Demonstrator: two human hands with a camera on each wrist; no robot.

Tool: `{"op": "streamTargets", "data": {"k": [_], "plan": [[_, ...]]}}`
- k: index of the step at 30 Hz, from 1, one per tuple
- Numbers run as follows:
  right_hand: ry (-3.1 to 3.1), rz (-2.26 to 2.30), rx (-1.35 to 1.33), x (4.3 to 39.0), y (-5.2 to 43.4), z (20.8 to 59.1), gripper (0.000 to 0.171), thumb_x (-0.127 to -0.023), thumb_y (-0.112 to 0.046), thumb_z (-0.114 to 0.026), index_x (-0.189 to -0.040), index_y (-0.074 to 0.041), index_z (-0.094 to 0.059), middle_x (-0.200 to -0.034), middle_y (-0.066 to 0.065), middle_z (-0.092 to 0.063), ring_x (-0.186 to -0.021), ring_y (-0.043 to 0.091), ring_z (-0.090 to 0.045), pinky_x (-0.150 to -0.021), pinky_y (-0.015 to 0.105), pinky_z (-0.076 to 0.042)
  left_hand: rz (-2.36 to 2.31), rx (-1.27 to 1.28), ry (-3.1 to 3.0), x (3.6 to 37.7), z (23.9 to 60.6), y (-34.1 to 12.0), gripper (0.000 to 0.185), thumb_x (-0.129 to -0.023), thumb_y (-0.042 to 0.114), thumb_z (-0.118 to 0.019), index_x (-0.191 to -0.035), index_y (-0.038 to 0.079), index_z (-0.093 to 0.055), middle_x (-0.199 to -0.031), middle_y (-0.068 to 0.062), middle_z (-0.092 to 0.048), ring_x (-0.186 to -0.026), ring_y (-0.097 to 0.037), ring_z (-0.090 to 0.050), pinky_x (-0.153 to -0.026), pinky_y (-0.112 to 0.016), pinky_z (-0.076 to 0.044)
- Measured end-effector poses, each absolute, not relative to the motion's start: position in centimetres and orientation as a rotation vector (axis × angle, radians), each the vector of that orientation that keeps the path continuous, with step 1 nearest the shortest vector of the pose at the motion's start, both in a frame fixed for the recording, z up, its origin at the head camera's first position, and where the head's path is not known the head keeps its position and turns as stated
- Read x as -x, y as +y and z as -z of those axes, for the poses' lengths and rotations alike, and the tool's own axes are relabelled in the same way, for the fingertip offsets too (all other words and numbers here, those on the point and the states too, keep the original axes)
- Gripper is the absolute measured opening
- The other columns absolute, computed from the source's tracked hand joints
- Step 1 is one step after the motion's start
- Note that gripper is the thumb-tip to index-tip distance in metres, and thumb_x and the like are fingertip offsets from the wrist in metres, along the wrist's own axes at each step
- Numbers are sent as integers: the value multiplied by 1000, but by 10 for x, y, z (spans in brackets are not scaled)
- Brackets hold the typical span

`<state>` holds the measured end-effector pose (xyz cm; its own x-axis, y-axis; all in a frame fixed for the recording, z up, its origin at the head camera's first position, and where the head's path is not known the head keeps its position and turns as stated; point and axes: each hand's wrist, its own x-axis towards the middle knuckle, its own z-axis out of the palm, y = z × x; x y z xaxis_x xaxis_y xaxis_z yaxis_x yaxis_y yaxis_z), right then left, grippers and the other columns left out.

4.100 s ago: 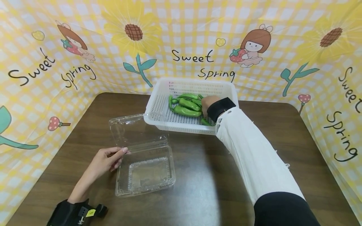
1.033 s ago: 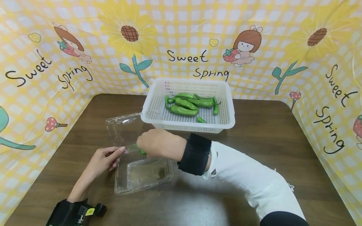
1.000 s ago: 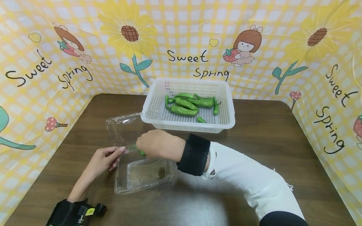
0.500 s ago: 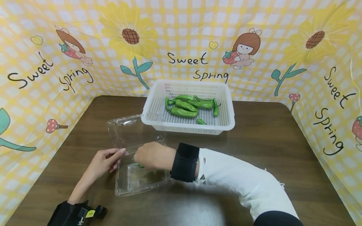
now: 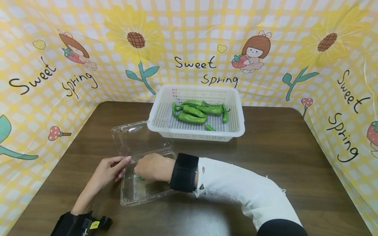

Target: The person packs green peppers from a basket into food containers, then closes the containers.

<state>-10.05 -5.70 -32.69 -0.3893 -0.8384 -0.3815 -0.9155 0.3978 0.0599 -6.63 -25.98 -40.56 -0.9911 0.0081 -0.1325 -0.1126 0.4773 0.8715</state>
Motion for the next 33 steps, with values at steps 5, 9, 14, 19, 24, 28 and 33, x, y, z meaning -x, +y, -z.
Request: {"op": "streamTargets", "data": {"k": [5, 9, 14, 19, 24, 28, 33], "plan": [[2379, -422, 1517, 98, -62, 339, 9, -89, -21, -71, -95, -20, -64, -99, -6, -66, -88, 9, -61, -79, 23, -55, -1548, 78, 2598, 66, 406, -260, 38, -100, 39, -59, -101, 4, -74, -63, -5, -53, -46, -8, -45, -40, -28, -44], [2390, -469, 1519, 97, -64, 347, 10, -88, -21, -71, -95, -20, -64, -101, -6, -66, -91, 10, -62, -82, 23, -56, -1546, 78, 2597, 66, 407, -260, 37, -100, 38, -59, -102, 4, -74, -63, -4, -54, -45, -8, -45, -40, -28, -44], [2395, -504, 1525, 97, -63, 359, 12, -88, -19, -71, -98, -20, -64, -100, -5, -66, -88, 9, -62, -77, 22, -56, -1553, 80, 2590, 66, 407, -260, 37, -100, 38, -59, -101, 3, -73, -64, -4, -53, -46, -8, -45, -40, -28, -44], [2402, -552, 1573, 96, -62, 368, 17, -91, -21, -68, -107, -17, -63, -103, -4, -66, -91, 9, -62, -78, 21, -56, -1552, 66, 2583, 65, 407, -260, 39, -100, 38, -58, -101, 2, -73, -64, -4, -53, -46, -8, -45, -40, -28, -44], [2441, -560, 1576, 96, -61, 372, 23, -91, -22, -66, -113, -15, -61, -104, -3, -65, -92, 9, -62, -78, 21, -56, -1556, 58, 2587, 66, 407, -261, 38, -100, 38, -58, -100, 3, -73, -63, -4, -53, -45, -9, -45, -40, -29, -44], [2477, -556, 1581, 95, -60, 372, 24, -93, -21, -65, -115, -14, -60, -104, -2, -65, -90, 10, -63, -75, 22, -57, -1560, 55, 2586, 66, 408, -261, 38, -100, 38, -58, -100, 2, -73, -63, -4, -54, -45, -8, -45, -40, -29, -44], [2532, -577, 1600, 93, -57, 374, 25, -93, -22, -65, -117, -14, -61, -102, -2, -65, -87, 10, -64, -68, 21, -58, -1560, 54, 2593, 66, 408, -260, 40, -100, 39, -59, -101, 1, -73, -63, -3, -53, -46, -8, -45, -40, -29, -45]]}}
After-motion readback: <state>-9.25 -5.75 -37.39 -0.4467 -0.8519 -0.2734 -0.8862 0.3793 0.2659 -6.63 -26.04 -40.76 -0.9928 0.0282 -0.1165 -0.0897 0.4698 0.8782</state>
